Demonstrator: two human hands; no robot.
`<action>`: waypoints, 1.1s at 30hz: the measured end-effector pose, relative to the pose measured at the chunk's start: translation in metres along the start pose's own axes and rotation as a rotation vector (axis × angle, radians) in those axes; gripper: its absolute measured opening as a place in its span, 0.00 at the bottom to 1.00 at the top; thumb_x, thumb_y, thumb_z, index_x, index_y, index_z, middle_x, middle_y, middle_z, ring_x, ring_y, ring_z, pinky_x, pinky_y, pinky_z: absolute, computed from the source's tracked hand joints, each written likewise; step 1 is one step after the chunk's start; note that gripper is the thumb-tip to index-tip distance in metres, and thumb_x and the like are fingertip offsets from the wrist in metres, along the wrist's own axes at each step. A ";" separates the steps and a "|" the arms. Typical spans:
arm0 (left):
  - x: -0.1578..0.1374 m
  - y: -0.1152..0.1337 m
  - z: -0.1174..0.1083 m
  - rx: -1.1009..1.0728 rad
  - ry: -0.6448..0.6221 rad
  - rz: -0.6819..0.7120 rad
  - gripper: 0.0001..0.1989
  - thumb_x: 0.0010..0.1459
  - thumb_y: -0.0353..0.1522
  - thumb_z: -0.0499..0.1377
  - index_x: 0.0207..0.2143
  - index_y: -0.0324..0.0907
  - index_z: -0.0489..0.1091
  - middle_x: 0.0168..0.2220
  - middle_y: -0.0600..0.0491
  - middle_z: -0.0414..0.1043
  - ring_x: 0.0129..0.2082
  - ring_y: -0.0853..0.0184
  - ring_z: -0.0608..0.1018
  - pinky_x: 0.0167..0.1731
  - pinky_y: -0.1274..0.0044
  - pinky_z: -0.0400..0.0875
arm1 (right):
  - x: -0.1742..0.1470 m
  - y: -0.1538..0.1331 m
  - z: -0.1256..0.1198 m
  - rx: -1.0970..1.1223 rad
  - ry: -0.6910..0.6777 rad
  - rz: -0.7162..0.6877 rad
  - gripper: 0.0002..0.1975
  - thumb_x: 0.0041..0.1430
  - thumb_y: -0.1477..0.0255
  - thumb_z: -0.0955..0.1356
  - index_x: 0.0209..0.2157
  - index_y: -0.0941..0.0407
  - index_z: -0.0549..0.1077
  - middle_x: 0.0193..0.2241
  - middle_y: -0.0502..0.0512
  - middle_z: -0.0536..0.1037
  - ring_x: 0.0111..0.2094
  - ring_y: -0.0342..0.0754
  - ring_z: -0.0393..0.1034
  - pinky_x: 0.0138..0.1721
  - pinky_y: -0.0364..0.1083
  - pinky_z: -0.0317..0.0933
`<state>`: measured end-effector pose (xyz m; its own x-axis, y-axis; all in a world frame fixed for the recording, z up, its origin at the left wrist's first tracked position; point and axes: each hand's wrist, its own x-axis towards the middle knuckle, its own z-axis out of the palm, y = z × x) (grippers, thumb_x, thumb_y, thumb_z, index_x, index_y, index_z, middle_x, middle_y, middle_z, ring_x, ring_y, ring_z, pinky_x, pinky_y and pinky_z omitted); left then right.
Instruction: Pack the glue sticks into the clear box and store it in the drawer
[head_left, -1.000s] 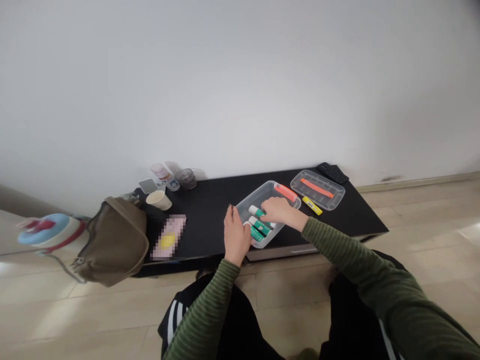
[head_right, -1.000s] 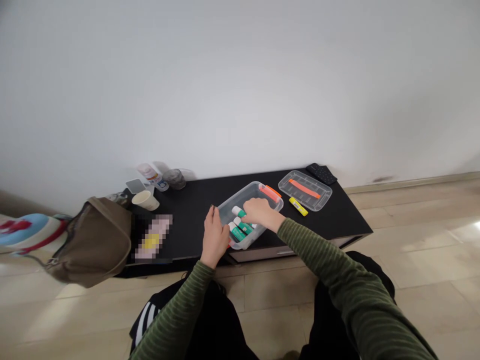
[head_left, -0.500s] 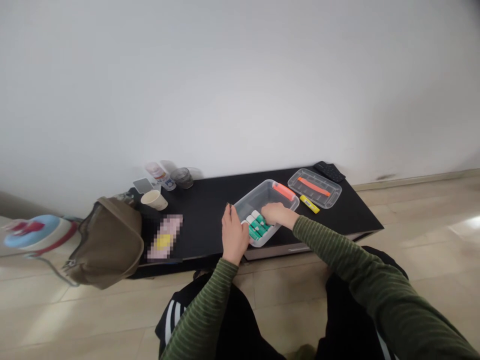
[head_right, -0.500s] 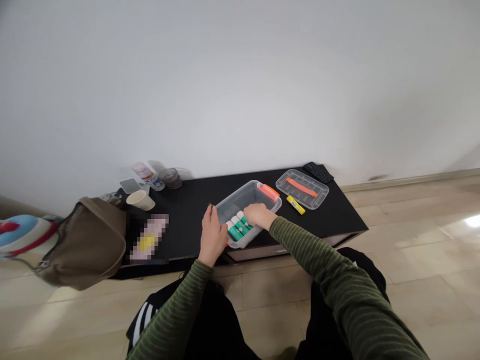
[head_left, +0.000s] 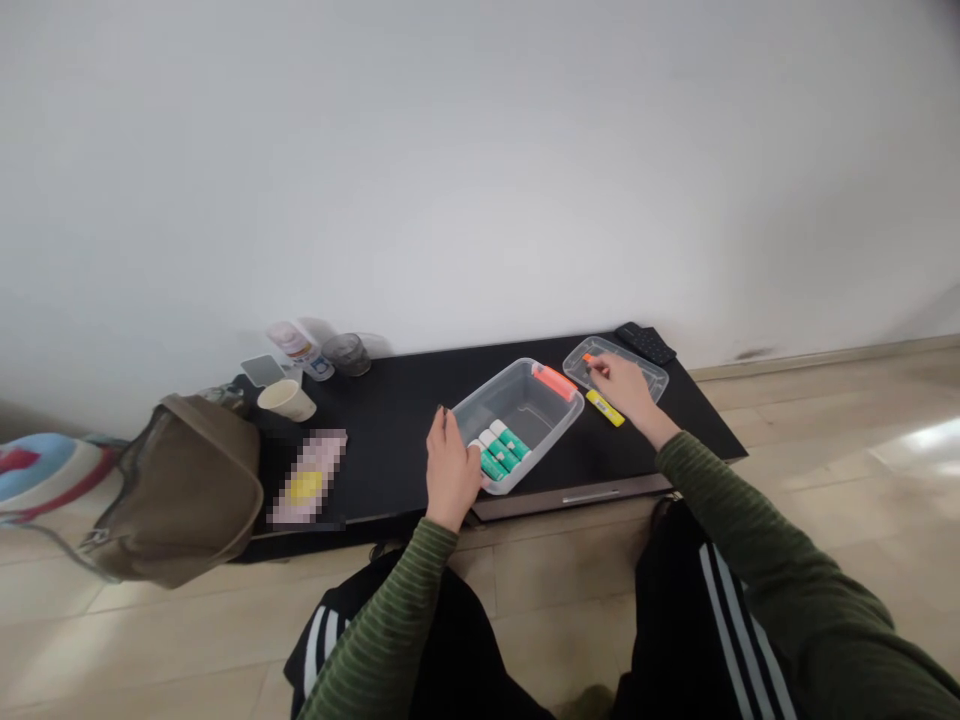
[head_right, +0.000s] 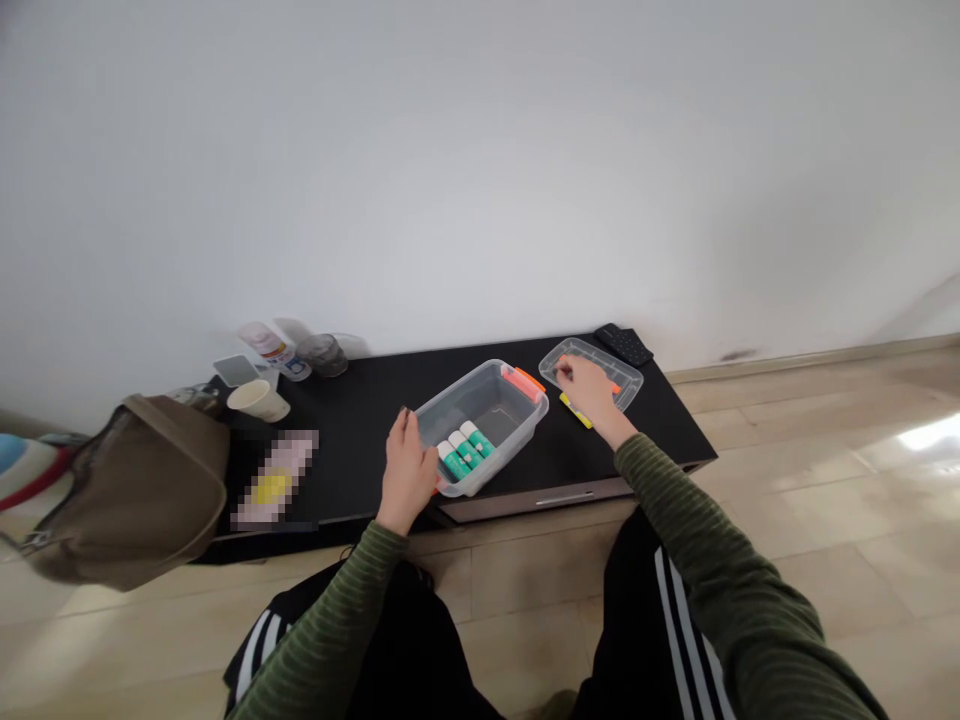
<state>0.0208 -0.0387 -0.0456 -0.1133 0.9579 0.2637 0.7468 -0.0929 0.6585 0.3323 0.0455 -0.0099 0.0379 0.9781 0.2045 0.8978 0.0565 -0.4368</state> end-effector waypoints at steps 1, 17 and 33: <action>0.000 0.000 0.000 0.000 -0.003 -0.001 0.35 0.56 0.28 0.52 0.66 0.31 0.54 0.69 0.35 0.48 0.70 0.51 0.53 0.67 0.59 0.51 | -0.001 0.013 0.005 -0.037 -0.063 0.043 0.12 0.62 0.71 0.64 0.42 0.55 0.78 0.43 0.56 0.80 0.43 0.50 0.73 0.43 0.45 0.62; 0.004 -0.007 0.001 -0.068 -0.034 0.023 0.35 0.56 0.28 0.53 0.67 0.33 0.52 0.70 0.37 0.46 0.70 0.51 0.52 0.68 0.59 0.47 | -0.014 0.045 0.038 -0.308 -0.397 0.243 0.12 0.56 0.65 0.70 0.37 0.58 0.77 0.41 0.64 0.79 0.43 0.58 0.75 0.37 0.47 0.62; 0.027 -0.012 0.011 -0.100 -0.157 0.183 0.35 0.56 0.27 0.52 0.67 0.36 0.54 0.69 0.38 0.48 0.70 0.53 0.53 0.68 0.58 0.49 | -0.012 -0.098 0.011 -0.339 -0.409 -0.223 0.15 0.60 0.63 0.67 0.38 0.59 0.79 0.38 0.64 0.81 0.44 0.57 0.75 0.41 0.47 0.63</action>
<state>0.0162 -0.0084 -0.0536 0.1266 0.9525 0.2770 0.6761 -0.2872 0.6786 0.2391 0.0303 0.0212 -0.2810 0.9515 -0.1255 0.9575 0.2692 -0.1034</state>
